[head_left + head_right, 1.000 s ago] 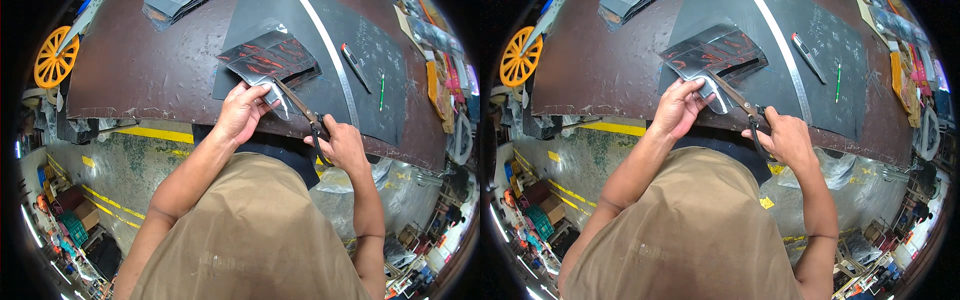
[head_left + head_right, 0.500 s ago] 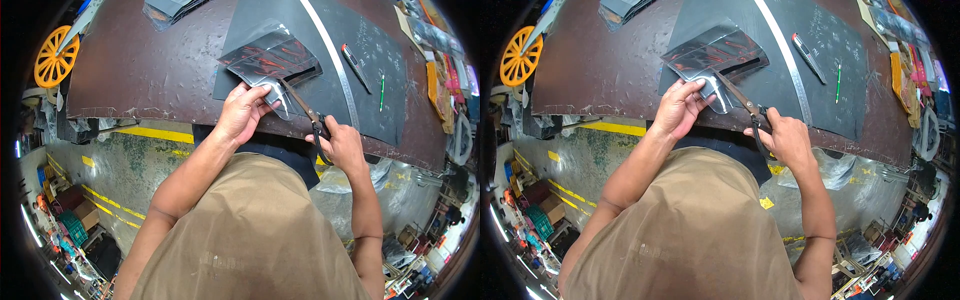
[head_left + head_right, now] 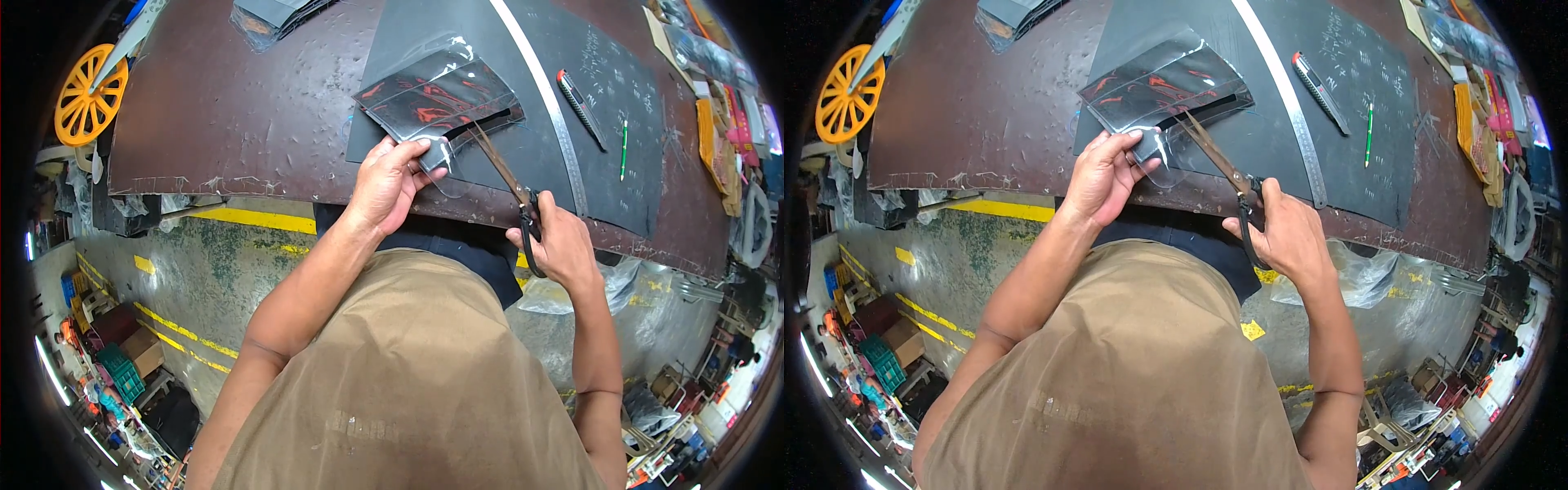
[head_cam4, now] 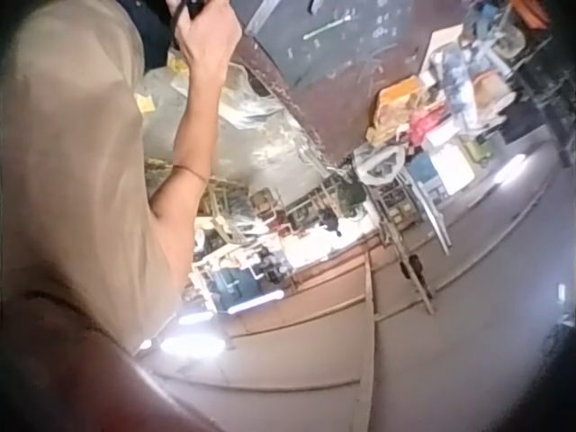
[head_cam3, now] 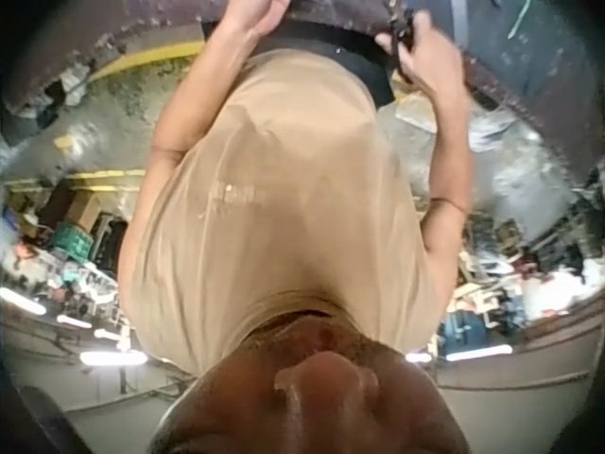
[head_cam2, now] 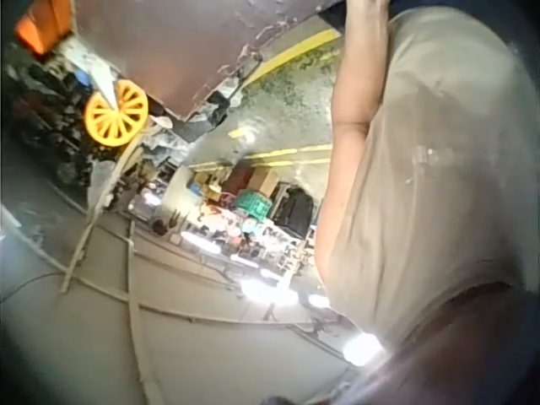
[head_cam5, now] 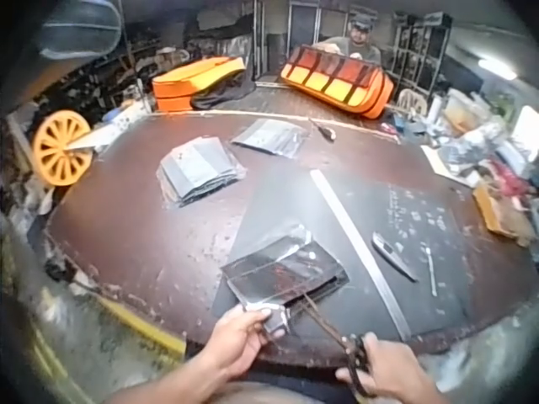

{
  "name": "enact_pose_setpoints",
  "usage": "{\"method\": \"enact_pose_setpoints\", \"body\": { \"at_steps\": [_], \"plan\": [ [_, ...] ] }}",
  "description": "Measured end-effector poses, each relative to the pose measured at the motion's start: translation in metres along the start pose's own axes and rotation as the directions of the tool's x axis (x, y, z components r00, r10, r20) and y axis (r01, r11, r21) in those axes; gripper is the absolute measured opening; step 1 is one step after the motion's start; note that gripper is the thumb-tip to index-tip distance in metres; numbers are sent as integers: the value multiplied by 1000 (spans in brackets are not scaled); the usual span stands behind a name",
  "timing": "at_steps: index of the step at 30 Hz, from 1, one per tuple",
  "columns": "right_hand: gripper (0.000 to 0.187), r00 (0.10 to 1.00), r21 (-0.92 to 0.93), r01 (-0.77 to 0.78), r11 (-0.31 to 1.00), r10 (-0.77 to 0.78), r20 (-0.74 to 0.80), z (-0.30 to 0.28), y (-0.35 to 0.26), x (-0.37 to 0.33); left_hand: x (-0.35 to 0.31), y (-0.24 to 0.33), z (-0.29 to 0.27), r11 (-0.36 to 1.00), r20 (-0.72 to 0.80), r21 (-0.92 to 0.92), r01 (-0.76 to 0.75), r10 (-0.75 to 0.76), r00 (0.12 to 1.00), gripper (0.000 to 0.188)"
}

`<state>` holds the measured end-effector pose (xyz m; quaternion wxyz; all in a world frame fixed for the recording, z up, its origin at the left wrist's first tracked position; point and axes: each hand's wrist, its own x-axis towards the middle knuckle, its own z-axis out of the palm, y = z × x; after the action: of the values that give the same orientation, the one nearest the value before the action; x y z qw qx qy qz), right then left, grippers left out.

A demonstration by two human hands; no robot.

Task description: Measure and cut fabric pieces for manufacturing using a ruler and utility knife.

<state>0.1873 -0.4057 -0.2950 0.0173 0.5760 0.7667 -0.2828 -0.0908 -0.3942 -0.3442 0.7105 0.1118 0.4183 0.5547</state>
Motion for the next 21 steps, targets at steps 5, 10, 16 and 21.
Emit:
{"method": "enact_pose_setpoints", "body": {
  "at_steps": [5,10,16,21],
  "plan": [
    [62,985,-10,-103,995,101,-143,3,19,-4,17,-4,-10,997,1,78,1,-1,1000,22],
    [55,813,101,-368,924,372,-447,-52,119,2,70,-8,16,951,-51,275,-143,163,985,26],
    [64,412,269,-593,759,573,-709,-114,293,18,125,95,64,447,210,719,-532,590,779,26],
    [68,303,255,-762,595,676,-671,-137,399,34,133,179,137,-127,699,617,-777,541,467,32]
  ]
}}
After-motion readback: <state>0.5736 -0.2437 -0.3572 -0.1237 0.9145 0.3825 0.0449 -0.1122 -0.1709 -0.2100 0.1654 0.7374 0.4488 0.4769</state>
